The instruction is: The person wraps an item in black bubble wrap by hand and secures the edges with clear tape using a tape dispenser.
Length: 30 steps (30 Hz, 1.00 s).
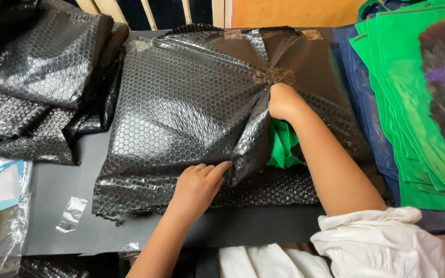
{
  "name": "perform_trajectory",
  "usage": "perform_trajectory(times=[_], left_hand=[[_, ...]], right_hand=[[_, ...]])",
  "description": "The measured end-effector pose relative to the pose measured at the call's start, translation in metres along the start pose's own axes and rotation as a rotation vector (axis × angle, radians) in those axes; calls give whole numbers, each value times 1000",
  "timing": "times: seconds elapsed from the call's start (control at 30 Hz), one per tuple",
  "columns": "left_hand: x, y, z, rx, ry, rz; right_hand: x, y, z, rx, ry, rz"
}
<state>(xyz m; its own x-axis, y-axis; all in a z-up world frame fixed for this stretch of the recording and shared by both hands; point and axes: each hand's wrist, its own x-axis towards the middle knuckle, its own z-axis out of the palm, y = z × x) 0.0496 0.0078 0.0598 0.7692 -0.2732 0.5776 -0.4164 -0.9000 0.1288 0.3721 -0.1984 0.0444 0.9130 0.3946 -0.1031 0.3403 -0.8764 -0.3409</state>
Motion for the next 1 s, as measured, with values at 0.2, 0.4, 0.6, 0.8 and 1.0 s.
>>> perform_trajectory(times=[0.2, 0.4, 0.6, 0.8, 1.0], left_hand=[[-6, -5, 14, 67, -94, -19], [-4, 8, 11, 157, -134, -37], [-3, 24, 32, 266, 94, -105], [-3, 34, 25, 199, 2, -104], [3, 44, 8, 245, -296, -137]], right_hand=[[-111, -45, -63, -117, 180, -185], [-231, -77, -96, -132, 91, -272], [-223, -31, -29, -425, 374, -350], [-207, -29, -20, -255, 599, -456], [-208, -25, -28, 118, 403, -489]])
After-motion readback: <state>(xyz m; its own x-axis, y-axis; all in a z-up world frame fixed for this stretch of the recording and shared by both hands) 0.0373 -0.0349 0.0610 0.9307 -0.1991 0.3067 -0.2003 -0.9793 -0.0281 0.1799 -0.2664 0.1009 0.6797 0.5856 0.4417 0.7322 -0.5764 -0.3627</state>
